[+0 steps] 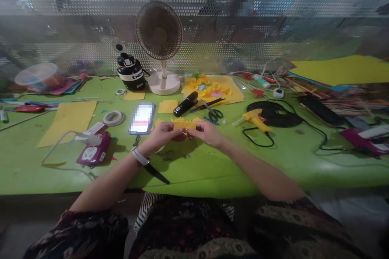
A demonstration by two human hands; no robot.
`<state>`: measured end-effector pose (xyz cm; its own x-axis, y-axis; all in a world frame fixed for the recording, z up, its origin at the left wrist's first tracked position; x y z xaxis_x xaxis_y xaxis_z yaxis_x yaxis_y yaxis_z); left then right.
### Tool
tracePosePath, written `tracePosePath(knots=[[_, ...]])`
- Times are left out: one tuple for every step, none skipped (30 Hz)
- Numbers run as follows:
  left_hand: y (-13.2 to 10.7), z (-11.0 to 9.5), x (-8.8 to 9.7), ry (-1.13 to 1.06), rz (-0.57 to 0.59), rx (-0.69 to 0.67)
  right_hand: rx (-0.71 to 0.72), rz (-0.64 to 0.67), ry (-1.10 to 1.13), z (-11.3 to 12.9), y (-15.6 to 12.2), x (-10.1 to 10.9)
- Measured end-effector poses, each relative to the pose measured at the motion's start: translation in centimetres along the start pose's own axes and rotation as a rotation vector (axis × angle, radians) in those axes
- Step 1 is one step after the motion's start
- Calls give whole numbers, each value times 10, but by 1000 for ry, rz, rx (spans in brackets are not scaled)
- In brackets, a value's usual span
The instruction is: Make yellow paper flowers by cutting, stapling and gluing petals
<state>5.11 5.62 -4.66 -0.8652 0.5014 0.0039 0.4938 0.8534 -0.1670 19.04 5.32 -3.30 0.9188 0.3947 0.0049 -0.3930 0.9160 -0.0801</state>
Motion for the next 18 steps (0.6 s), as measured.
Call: tracePosePath(knots=[[0, 1, 1, -9, -4, 11, -2, 10, 0, 0, 0, 0], [1, 2, 1, -14, -4, 19, -1, 17, -2, 1, 0, 0], [1, 3, 1, -15, 2, 27, -1, 24, -6, 1, 0, 0], [1, 3, 1, -13, 15, 34, -1, 31, -10, 1, 0, -1], [1, 2, 0, -7, 35, 43, -3, 41, -12, 1, 1, -1], [0, 2, -1, 3, 59, 54, -7, 52, -11, 0, 1, -2], [0, 2, -1, 15, 80, 66, -11, 64, -6, 0, 1, -3], [-1, 2, -1, 28, 98, 77, -16, 75, 0, 0, 1, -4], [-1, 1, -2, 42, 108, 88, -22, 84, 4, -1, 1, -4], [-1, 1, -2, 53, 115, 96, -27, 88, 6, -1, 0, -5], [-1, 1, -2, 61, 118, 103, -31, 88, 7, -1, 0, -6], [-2, 1, -2, 65, 120, 108, -35, 88, 8, -1, 0, -6], [-2, 1, -2, 67, 122, 112, -39, 87, 8, -1, -1, -6], [-2, 1, -2, 68, 123, 114, -42, 88, 10, 0, -1, -6], [-2, 1, -2, 69, 125, 112, -49, 92, 12, 0, -1, -7], [-2, 0, -2, 72, 127, 110, -57, 97, 16, 0, -2, -7], [-2, 0, -2, 76, 129, 107, -65, 100, 21, 0, -2, -7], [-1, -1, -1, 79, 130, 105, -70, 97, 27, 1, -2, -6]])
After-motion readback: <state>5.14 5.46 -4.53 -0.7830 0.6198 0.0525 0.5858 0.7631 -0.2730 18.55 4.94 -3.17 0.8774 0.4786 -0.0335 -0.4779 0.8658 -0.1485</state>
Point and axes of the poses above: each hand's wrist, its own y-axis towards the middle knuckle, its own x-axis out of the back of the hand, z = x × y, the point moved 8 cm from there along y, towards the middle knuckle, and after that the axes turned 7 degrees about y, right-handed, at the moved point
